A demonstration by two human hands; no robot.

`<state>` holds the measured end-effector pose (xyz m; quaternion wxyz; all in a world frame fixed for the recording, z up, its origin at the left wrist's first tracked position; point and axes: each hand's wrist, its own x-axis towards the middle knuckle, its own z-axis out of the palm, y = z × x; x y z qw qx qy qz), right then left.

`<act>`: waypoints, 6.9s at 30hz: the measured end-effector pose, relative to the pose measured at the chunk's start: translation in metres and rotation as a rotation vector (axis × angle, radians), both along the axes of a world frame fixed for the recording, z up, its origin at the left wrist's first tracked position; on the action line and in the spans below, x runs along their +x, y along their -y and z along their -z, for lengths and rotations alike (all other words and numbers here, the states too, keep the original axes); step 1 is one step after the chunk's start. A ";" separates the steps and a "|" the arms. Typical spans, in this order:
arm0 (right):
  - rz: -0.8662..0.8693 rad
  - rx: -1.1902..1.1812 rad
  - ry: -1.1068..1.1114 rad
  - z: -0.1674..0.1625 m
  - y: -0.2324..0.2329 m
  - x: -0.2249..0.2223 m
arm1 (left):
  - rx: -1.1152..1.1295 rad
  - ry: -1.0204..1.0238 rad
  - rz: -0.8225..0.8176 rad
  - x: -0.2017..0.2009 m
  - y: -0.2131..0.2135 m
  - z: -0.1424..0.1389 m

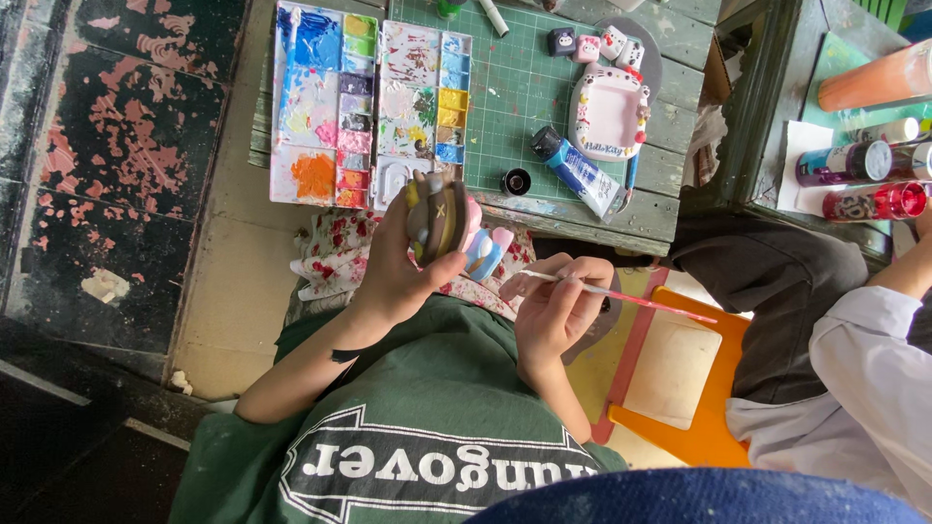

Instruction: The person paints a small ceramic figurine with a paintbrush, holding the figurine in one hand while applying paint. They dip the brush into a watercolor palette, open a small paint jar, and continue painting different parts of the figurine, rotating it to reach other sides.

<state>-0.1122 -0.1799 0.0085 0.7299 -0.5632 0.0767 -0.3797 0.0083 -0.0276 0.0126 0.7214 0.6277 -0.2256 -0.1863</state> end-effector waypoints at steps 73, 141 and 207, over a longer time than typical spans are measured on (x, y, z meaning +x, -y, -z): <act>-0.160 -0.189 -0.124 -0.007 0.006 -0.010 | 0.299 0.338 -0.005 0.005 -0.009 -0.042; -0.153 -0.230 -0.116 -0.004 0.009 -0.008 | 0.337 0.360 0.008 0.005 -0.009 -0.038; 0.311 0.126 0.048 0.025 0.017 0.005 | -0.241 0.122 0.155 0.009 -0.014 0.008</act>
